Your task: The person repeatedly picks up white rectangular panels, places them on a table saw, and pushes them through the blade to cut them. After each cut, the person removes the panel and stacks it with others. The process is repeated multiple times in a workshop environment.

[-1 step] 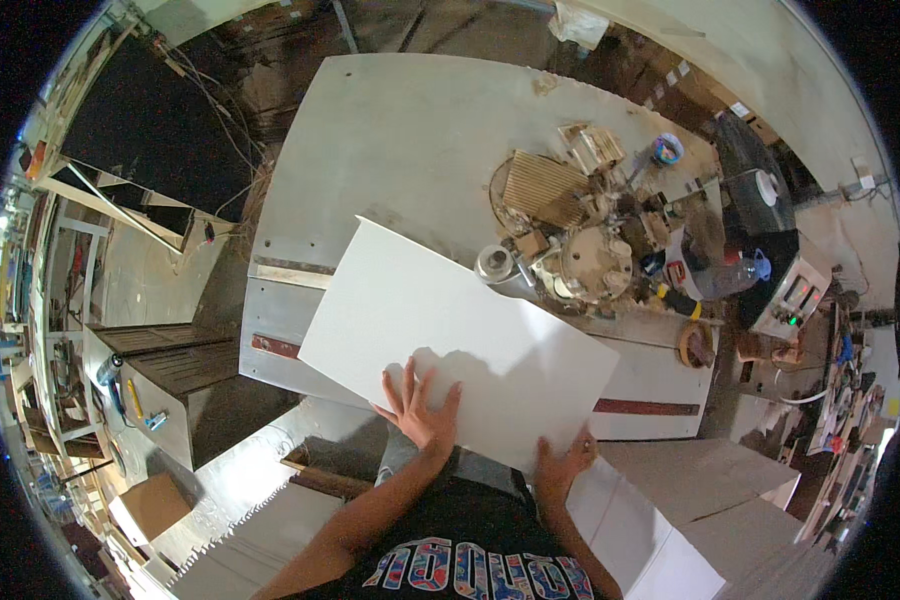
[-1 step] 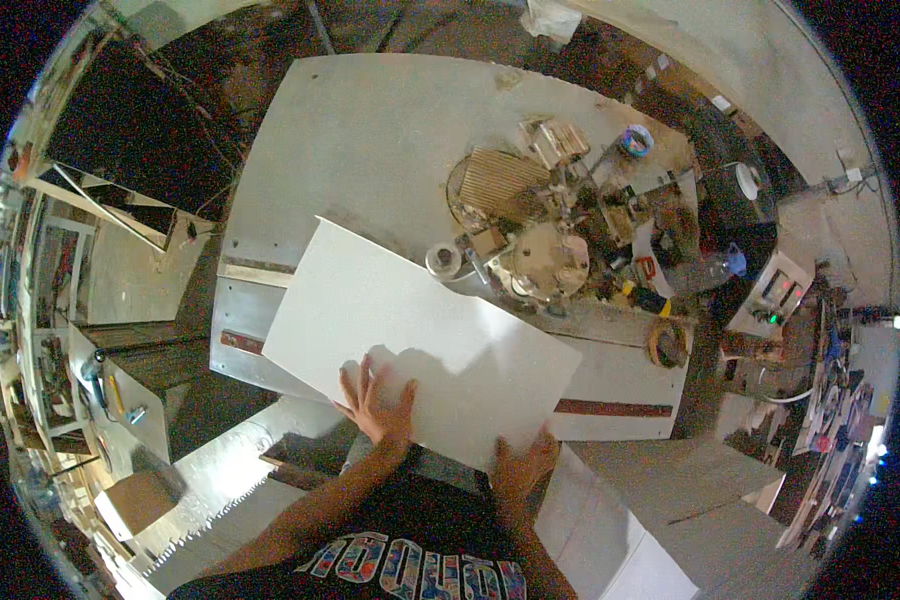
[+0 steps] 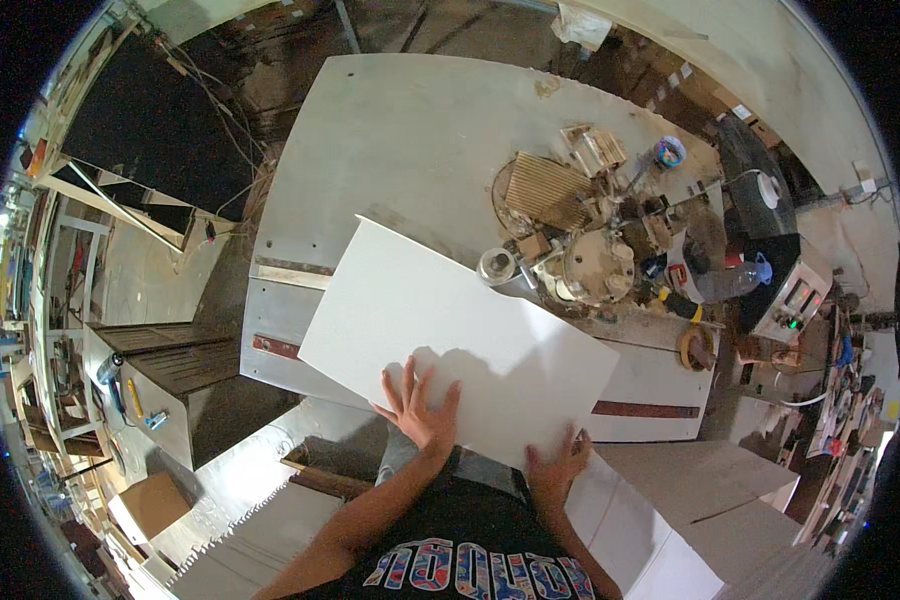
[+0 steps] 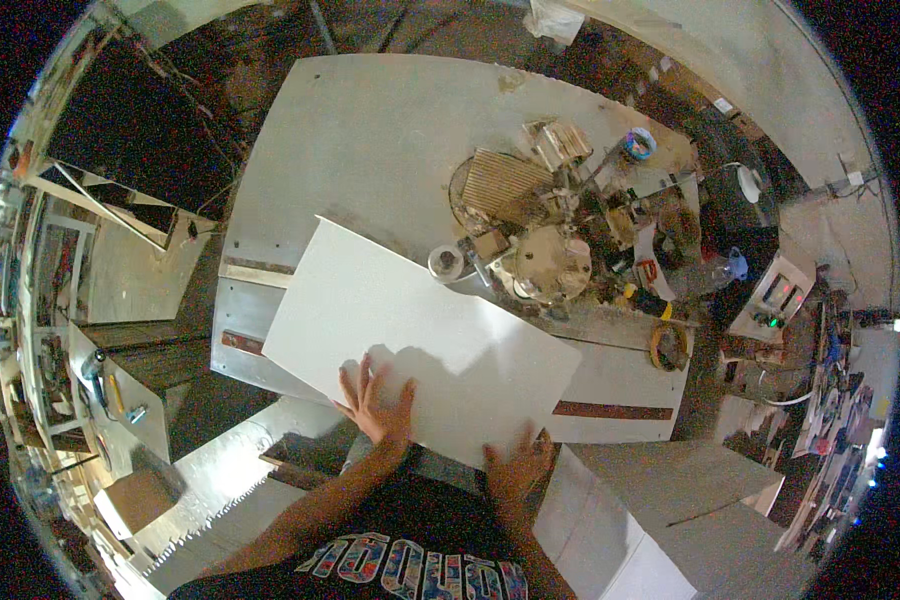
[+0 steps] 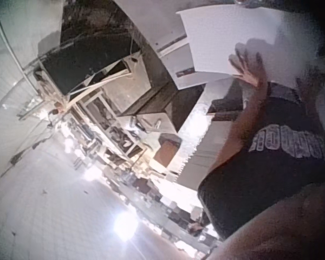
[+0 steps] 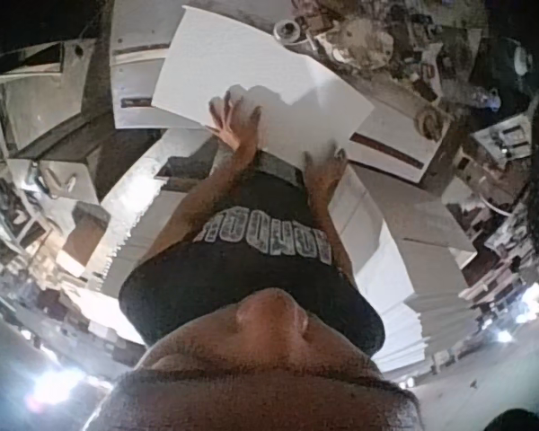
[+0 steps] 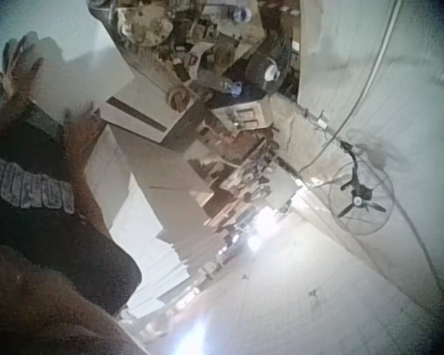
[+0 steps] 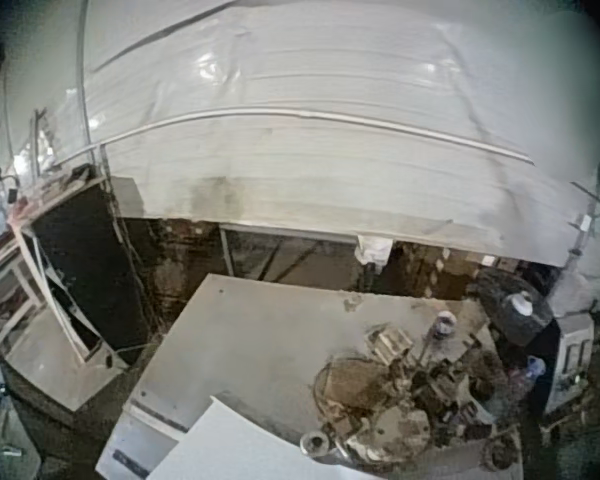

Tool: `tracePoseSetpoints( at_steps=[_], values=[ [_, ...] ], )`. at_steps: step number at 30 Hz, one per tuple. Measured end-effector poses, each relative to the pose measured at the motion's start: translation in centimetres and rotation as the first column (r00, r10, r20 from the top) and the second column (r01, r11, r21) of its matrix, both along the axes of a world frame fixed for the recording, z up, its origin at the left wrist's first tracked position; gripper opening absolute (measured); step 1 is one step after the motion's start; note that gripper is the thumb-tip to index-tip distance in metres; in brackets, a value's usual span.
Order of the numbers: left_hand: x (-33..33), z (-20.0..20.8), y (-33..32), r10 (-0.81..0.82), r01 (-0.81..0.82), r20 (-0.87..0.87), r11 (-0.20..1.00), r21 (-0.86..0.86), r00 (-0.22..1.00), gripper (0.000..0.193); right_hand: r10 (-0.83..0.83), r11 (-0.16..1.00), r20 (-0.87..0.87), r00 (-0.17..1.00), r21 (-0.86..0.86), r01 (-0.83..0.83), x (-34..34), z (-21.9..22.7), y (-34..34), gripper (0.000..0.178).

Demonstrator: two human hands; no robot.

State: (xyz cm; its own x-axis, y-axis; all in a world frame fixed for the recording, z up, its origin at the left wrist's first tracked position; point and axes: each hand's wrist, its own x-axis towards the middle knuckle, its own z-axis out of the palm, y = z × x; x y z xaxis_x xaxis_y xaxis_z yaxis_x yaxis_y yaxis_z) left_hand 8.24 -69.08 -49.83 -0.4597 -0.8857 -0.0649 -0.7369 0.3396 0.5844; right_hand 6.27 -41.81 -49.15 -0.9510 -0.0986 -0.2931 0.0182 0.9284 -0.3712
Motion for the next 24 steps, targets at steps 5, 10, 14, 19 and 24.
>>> tracePoseSetpoints(
  at_steps=[5, 10, 14, 19, 24],
  values=[
    [-1.4, 0.9, -3.2, 0.073, -0.073, -0.002, 0.997, -0.032, 0.997, 0.051, 0.356, 0.929, 0.018, 0.934, 0.095, -0.356, -0.1, 2.3, -2.5, 0.133],
    [-0.6, 0.7, -6.4, 0.11, -0.11, 0.002, 0.992, -0.062, 0.994, 0.052, 0.433, 0.866, 0.13, 0.892, 0.216, -0.452, -2.0, 2.3, -5.2, 0.131],
    [0.3, 1.0, -8.8, 0.128, -0.128, 0.011, 0.992, -0.017, 0.992, 0.052, 0.454, 0.872, 0.102, 0.885, 0.154, -0.465, -2.0, 1.6, -7.1, 0.138],
    [0.7, 1.3, -11.6, 0.136, -0.136, 0.007, 0.99, -0.041, 0.991, 0.055, 0.501, 0.862, -0.026, 0.865, 0.106, -0.496, -1.9, 0.3, -9.3, 0.139],
    [1.6, 1.5, -14.6, 0.151, -0.151, 0.047, 0.989, -0.005, 0.987, 0.056, 0.562, 0.823, -0.031, 0.826, 0.121, -0.555, -2.1, -0.5, -11.3, 0.132]
  ],
)
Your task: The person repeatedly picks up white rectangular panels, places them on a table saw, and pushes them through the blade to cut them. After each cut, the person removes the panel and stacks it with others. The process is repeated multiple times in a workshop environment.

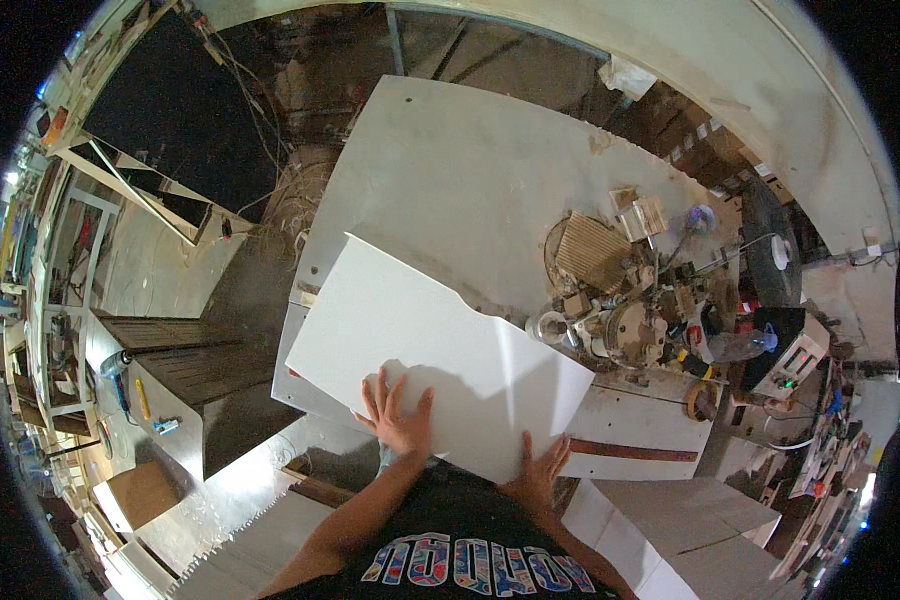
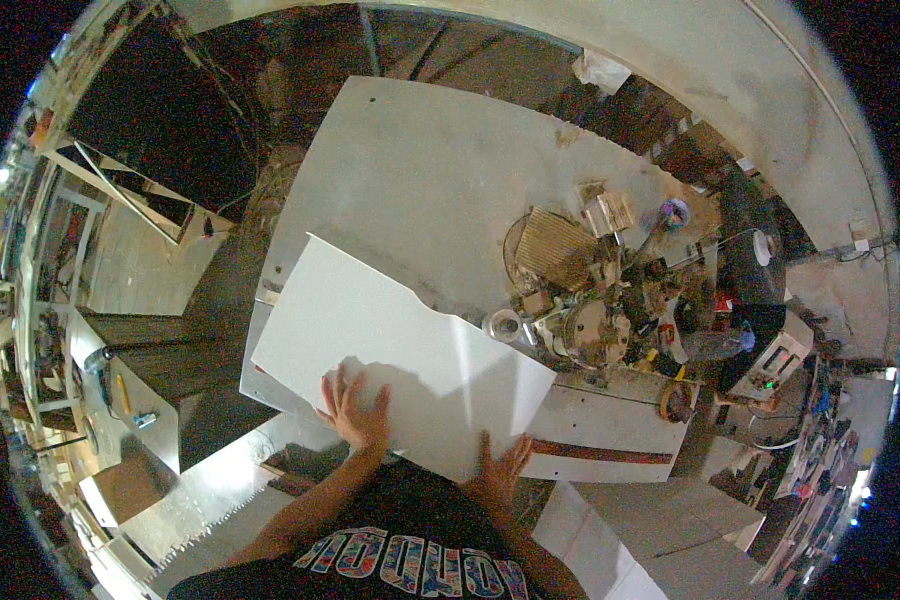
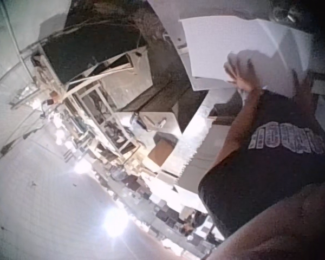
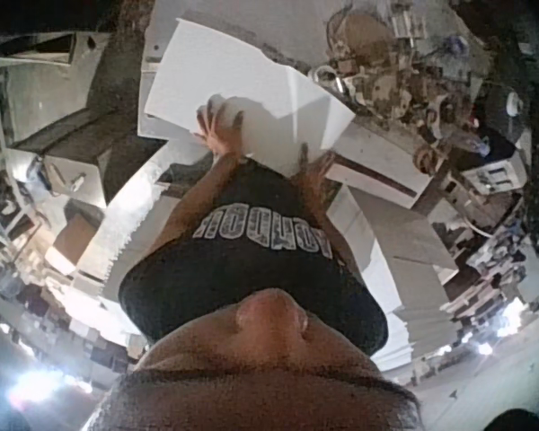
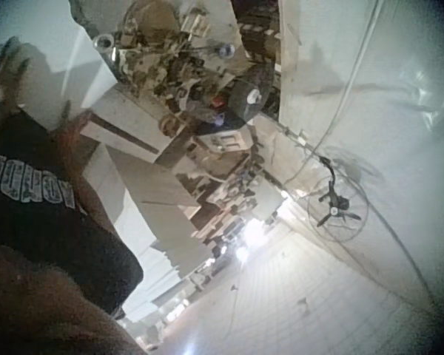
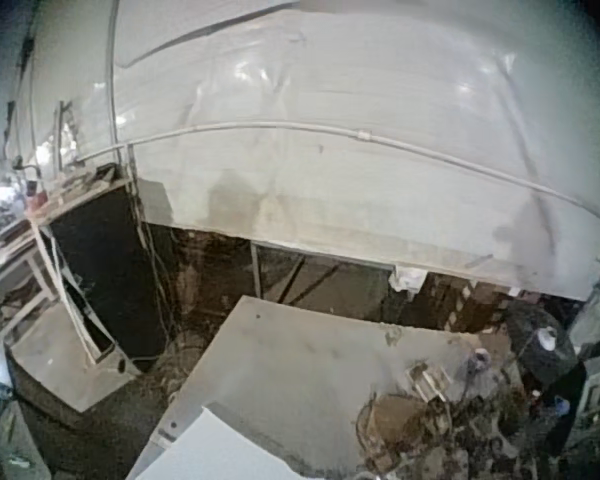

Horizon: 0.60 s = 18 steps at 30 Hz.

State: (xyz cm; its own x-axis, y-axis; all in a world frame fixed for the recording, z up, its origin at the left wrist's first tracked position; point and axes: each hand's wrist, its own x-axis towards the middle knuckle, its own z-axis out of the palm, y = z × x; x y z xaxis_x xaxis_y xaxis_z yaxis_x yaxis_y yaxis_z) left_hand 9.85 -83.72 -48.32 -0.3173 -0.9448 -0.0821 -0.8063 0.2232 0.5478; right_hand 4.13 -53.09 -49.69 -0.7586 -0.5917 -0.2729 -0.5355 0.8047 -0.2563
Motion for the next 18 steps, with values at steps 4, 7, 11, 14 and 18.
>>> tracePoseSetpoints(
  at_steps=[4, 7, 11, 14, 18],
  values=[
    [0.9, -0.5, -2.6, 0.008, -0.01, -0.037, 0.999, -0.042, 0.999, 0.064, 0.05, 0.997, -0.116, 0.992, -0.047, -0.056, 0.4, -0.6, -2.0, 0.125],
    [2.1, -1.3, -5.9, 0.029, -0.035, -0.045, 0.992, -0.118, 0.999, 0.076, 0.055, 0.997, -0.151, 0.987, -0.044, -0.062, 0.8, -1.1, -3.5, 0.121],
    [4.8, -2.2, -12.5, 0.053, -0.054, -0.012, 0.992, -0.113, 0.999, 0.092, 0.058, 0.99, -0.188, 0.981, -0.115, -0.081, 0.8, -1.4, -5.6, 0.124],
    [7.1, -2.0, -18.6, 0.047, -0.05, -0.022, 0.982, -0.181, 0.999, 0.107, 0.071, 0.997, -0.07, 0.995, 0.039, -0.068, 1.0, -1.0, -7.3, 0.129],
    [9.1, -1.0, -25.6, 0.112, -0.09, 0.097, 0.975, -0.203, 0.989, 0.121, 0.056, 0.997, -0.025, 0.998, -0.044, -0.057, 1.5, -0.1, -9.7, 0.133]
  ],
)
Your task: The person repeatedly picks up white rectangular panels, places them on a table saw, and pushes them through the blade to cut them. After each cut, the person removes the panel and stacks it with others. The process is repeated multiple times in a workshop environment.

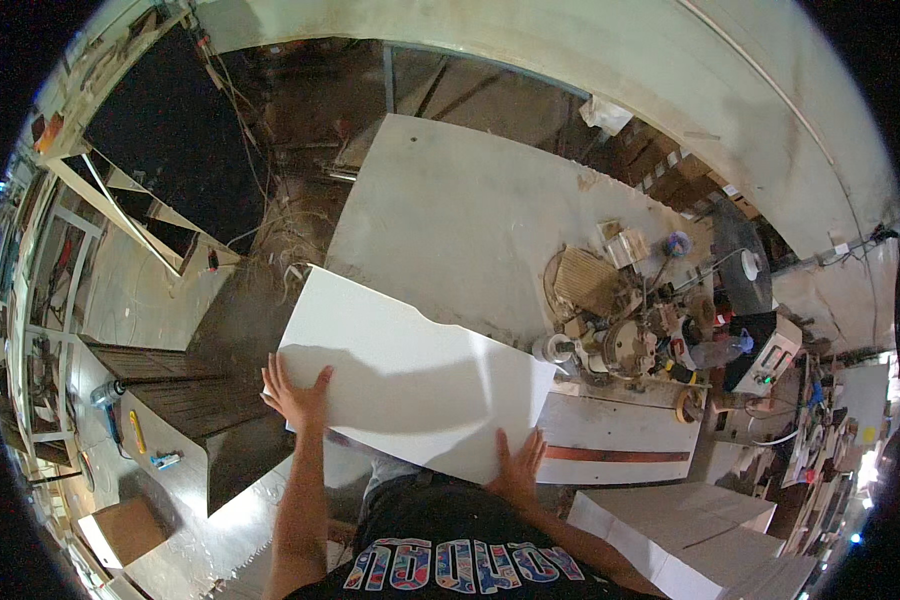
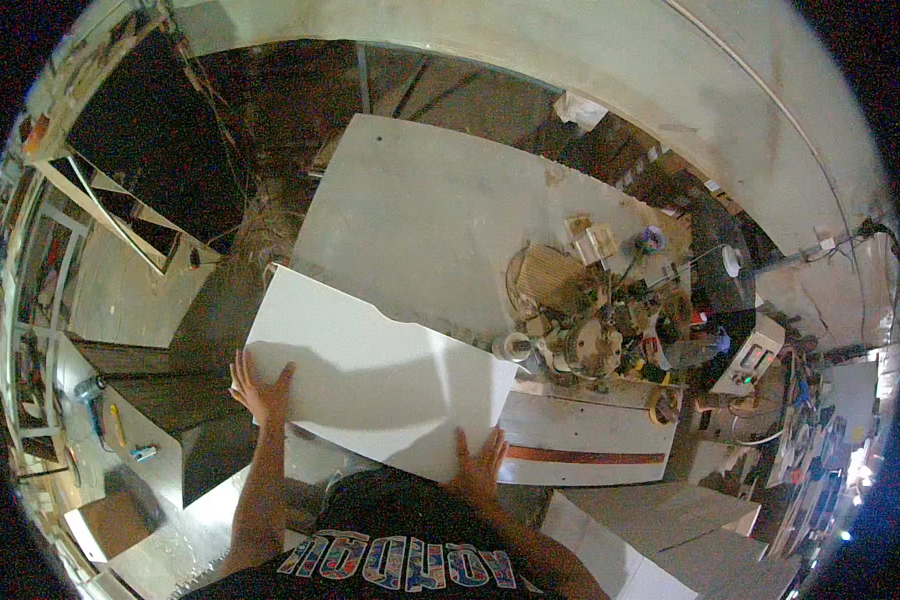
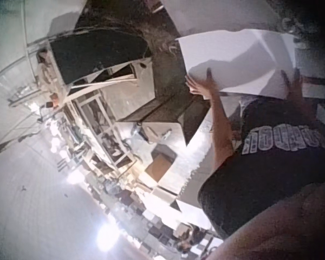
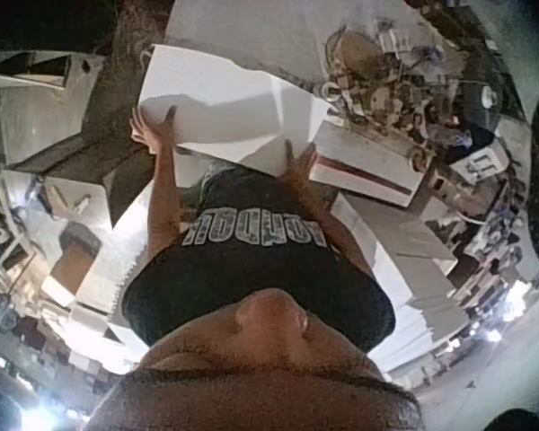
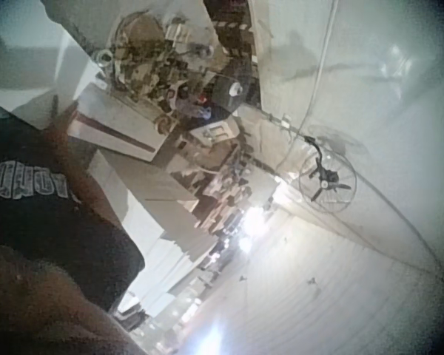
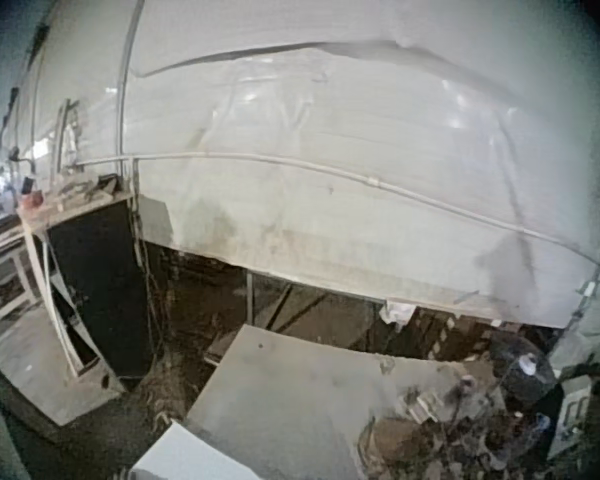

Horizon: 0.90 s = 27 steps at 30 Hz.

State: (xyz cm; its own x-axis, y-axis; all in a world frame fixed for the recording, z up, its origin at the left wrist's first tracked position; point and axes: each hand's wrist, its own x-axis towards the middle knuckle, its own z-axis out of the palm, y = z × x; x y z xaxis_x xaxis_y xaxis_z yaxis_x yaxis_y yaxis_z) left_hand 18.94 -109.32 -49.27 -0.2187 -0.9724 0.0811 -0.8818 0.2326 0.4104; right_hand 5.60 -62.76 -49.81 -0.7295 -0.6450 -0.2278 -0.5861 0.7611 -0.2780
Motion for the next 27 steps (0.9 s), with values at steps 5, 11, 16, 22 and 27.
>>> tracePoseSetpoints(
  at_steps=[5, 11, 16, 22, 27],
  values=[
    [2.2, 1.4, -6.4, -0.031, 0.02, 0.067, 0.986, 0.165, 0.997, 0.131, 0.021, 0.998, -0.026, 0.999, -0.055, -0.022, 1.0, 0.9, -2.8, 0.133],
    [4.7, 1.8, -9.5, 0.106, -0.146, 0.128, 0.919, 0.365, 0.986, 0.121, 0.051, 0.996, -0.005, 0.999, 0.069, -0.05, 1.3, 2.5, -5.7, 0.146],
    [7.4, 1.7, -8.5, 0.218, -0.23, 0.076, 0.884, 0.407, 0.973, 0.105, 0.049, 0.987, 0.106, 0.993, -0.158, -0.032, -1.4, 3.4, -6.6, 0.128],
    [12.1, -0.7, -8.0, 0.432, -0.338, -0.025, 0.739, 0.583, 0.901, 0.107, -0.066, 0.783, 0.502, 0.862, -0.51, 0.357, -6.5, 4.2, -10.4, 0.119],
    [15.8, -1.8, -5.1, 0.573, -0.098, -0.552, 0.742, 0.663, 0.606, 0.123, -0.008, 0.466, 0.83, 0.558, -0.491, 0.736, -8.5, 10.6, -10.2, 0.092]
  ],
)
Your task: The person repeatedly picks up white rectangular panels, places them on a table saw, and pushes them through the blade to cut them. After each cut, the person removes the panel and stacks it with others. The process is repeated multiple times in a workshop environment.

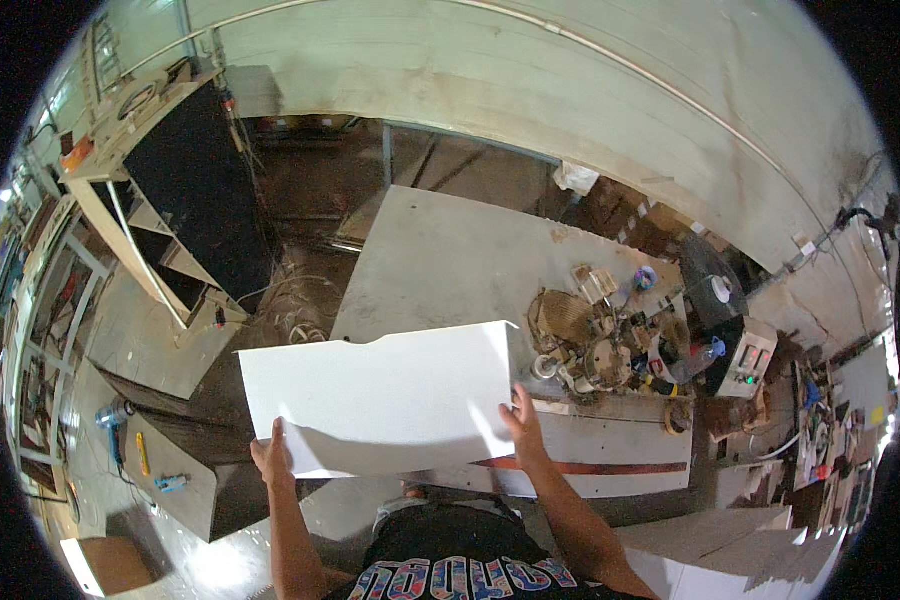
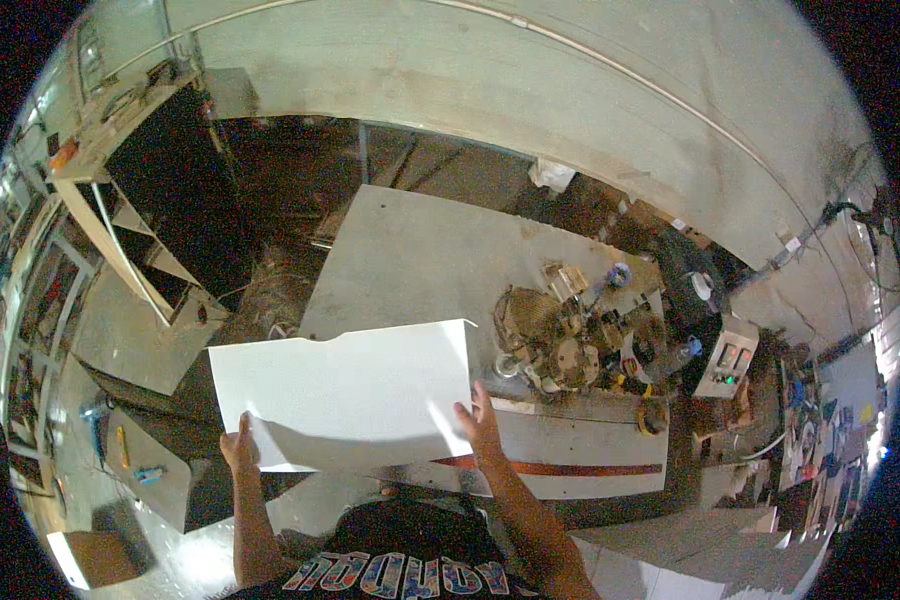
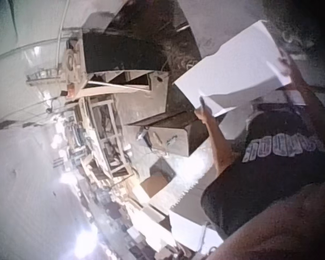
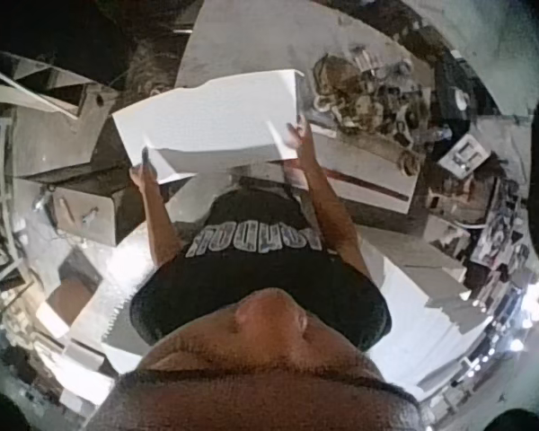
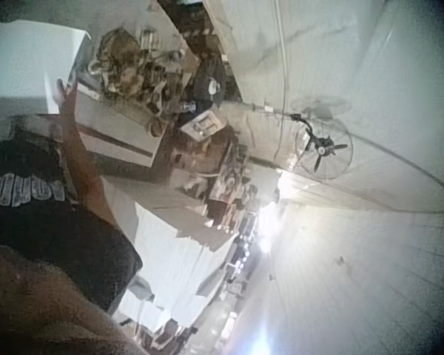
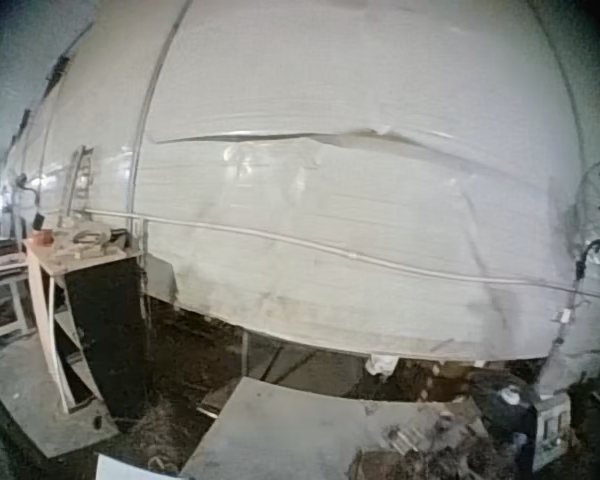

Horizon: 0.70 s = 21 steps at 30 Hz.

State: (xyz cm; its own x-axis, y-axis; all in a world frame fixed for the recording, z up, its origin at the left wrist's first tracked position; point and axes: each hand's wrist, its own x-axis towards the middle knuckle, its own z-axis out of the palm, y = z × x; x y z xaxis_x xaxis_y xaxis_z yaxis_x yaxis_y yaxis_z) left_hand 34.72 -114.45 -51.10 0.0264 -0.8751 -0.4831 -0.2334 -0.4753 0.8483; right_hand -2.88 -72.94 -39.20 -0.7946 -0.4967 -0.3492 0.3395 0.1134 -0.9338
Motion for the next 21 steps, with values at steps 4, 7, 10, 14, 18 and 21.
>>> tracePoseSetpoints(
  at_steps=[4, 7, 10, 14, 18, 21],
  values=[
    [-2.9, 3.0, 4.4, -0.08, 0.012, -0.245, 0.964, -0.267, 0.966, 0.066, -0.23, 0.973, 0.209, 0.951, 0.015, 0.232, -1.2, 4.2, 2.2, 0.069],
    [-8.5, 6.2, 7.2, -0.097, 0.033, -0.224, 0.961, -0.274, 0.97, 0.063, -0.286, 0.944, 0.14, 0.948, -0.129, 0.304, -3.4, 4.3, 6.4, 0.07],
    [-14.6, 7.9, 10.2, -0.184, 0.091, -0.266, 0.941, -0.325, 0.946, 0.07, -0.495, 0.8, 0.158, 0.854, -0.301, 0.519, -6.2, 2.1, 11.5, 0.069],
    [-21.3, 7.9, 13.8, -0.296, 0.184, -0.313, 0.921, -0.342, 0.902, 0.075, -0.525, 0.777, 0.092, 0.846, -0.353, 0.521, -9.3, -0.9, 18.8, 0.062],
    [-25.5, 7.2, 15.7, -0.405, 0.3, -0.309, 0.893, -0.334, 0.86, 0.077, -0.571, 0.754, 0.059, 0.819, -0.356, 0.551, -10.6, -2.9, 23.2, 0.059],
    [-27.2, 6.9, 16.3, -0.38, 0.287, -0.266, 0.9, -0.329, 0.886, 0.079, -0.611, 0.689, 0.152, 0.777, -0.382, 0.616, -10.9, -3.5, 24.1, 0.058]
  ],
)
